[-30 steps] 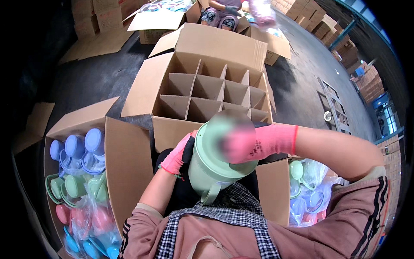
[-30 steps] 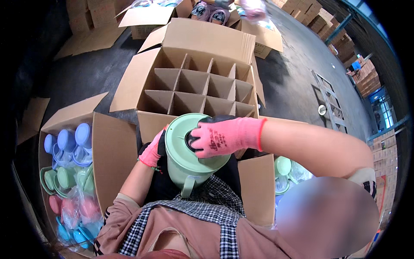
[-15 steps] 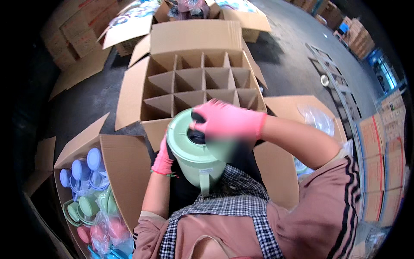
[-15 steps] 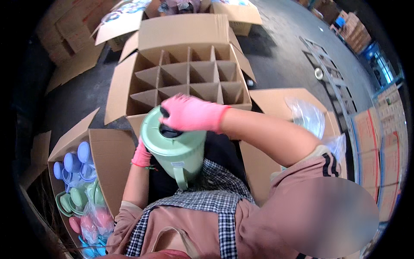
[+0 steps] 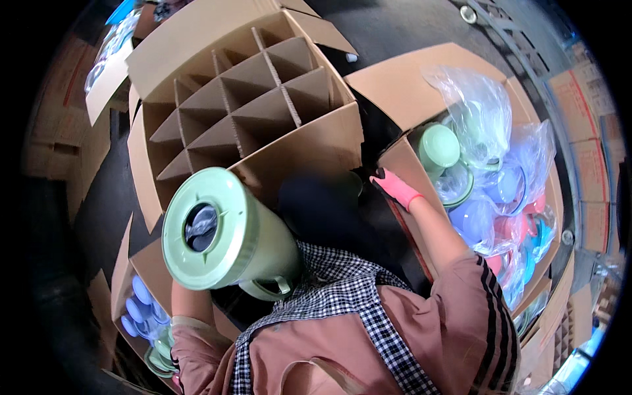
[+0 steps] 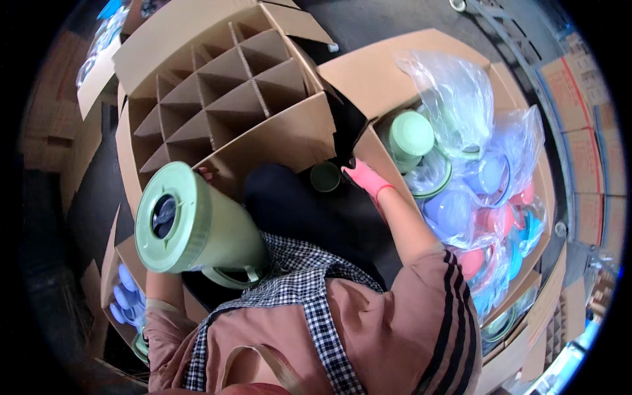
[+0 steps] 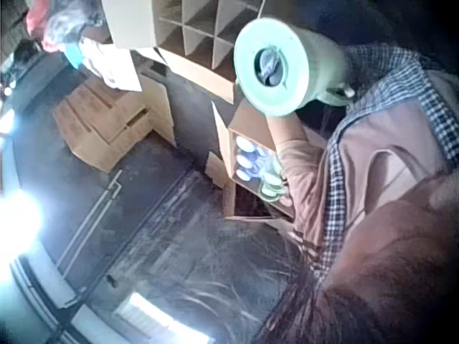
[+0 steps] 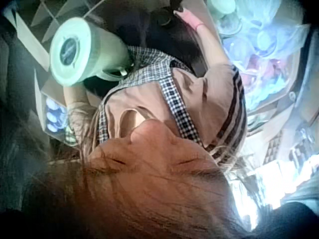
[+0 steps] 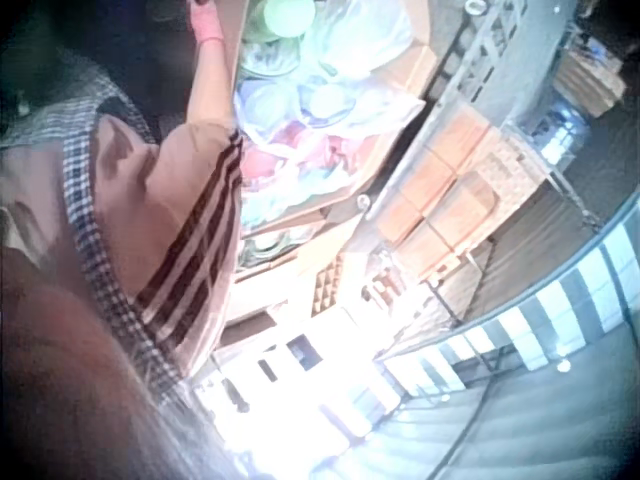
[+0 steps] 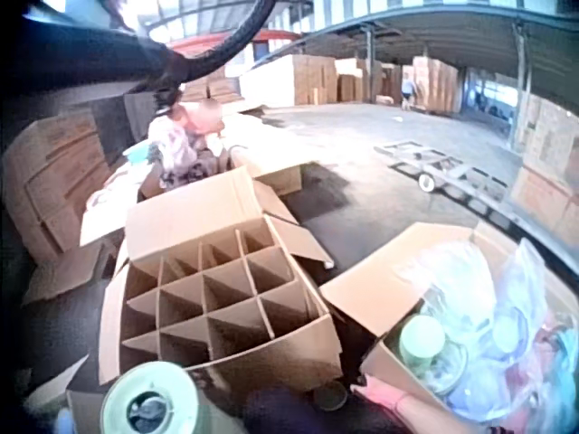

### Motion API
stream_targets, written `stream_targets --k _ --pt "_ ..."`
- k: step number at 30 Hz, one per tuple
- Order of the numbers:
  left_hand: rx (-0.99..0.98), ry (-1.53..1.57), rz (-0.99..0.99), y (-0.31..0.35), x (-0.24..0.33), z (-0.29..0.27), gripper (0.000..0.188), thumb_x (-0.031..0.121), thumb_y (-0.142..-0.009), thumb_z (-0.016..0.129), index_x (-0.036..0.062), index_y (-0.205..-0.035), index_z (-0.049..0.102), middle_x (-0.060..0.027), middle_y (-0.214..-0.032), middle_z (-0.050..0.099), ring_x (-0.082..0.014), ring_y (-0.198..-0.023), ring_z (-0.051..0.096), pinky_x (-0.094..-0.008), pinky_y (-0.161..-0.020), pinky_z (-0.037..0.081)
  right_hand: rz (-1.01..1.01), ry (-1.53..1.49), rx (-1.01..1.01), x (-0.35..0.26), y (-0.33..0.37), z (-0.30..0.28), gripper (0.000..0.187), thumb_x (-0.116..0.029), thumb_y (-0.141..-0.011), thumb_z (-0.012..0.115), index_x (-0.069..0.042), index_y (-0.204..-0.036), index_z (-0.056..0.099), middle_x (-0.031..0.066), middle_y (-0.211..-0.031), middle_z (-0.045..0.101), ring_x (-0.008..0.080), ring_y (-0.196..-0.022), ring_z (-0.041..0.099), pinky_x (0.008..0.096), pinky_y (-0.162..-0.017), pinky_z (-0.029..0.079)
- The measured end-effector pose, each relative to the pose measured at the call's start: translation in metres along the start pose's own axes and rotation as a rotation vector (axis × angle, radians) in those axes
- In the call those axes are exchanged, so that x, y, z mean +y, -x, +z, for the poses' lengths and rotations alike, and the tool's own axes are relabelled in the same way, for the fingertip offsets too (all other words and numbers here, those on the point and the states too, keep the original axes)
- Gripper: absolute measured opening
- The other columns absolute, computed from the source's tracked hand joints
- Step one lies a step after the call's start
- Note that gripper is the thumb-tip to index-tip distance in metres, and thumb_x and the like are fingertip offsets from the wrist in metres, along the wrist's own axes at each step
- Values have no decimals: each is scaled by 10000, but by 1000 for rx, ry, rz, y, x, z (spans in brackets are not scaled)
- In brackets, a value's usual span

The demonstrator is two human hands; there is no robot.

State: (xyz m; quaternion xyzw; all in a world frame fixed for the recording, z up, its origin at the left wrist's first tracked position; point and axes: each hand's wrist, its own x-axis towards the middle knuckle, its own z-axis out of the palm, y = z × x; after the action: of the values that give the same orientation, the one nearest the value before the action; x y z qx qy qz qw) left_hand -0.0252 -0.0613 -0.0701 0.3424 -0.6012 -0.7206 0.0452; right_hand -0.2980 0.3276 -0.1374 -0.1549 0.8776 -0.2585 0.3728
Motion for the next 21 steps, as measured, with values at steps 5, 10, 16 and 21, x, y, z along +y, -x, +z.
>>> stream_targets --k 5,10,16,21 --pt "-82 -308 -123 -39 -6 48 444 371 -887 430 40 -1182 445 -71 -1069 532 -170 -944 499 -301 -843 392 90 79 -40 32 -47 41 652 -400 -773 535 10 -1245 350 225 -1247 402 344 -1160 386 400 -962 325" --pt "-108 -435 -174 -61 -3 55 441 369 -885 440 37 -1175 448 -63 -1046 537 -158 -923 499 -290 -824 396 172 66 148 56 -67 96 701 -399 -738 584 35 -1234 347 249 -1240 396 370 -1160 375 411 -966 318" --pt "-99 -482 -220 -64 -6 46 437 366 -882 452 33 -1166 453 -53 -1020 543 -145 -897 500 -277 -801 400 421 21 143 83 -100 142 664 -371 -721 624 28 -1203 400 236 -1214 428 357 -1133 410 401 -943 338" --pt "-158 -417 -235 -59 -7 34 413 347 -881 464 35 -1153 476 -13 -936 531 -111 -853 476 -244 -752 384 464 84 115 102 -110 151 599 -364 -733 599 20 -1165 442 223 -1182 463 359 -1098 442 409 -914 362"
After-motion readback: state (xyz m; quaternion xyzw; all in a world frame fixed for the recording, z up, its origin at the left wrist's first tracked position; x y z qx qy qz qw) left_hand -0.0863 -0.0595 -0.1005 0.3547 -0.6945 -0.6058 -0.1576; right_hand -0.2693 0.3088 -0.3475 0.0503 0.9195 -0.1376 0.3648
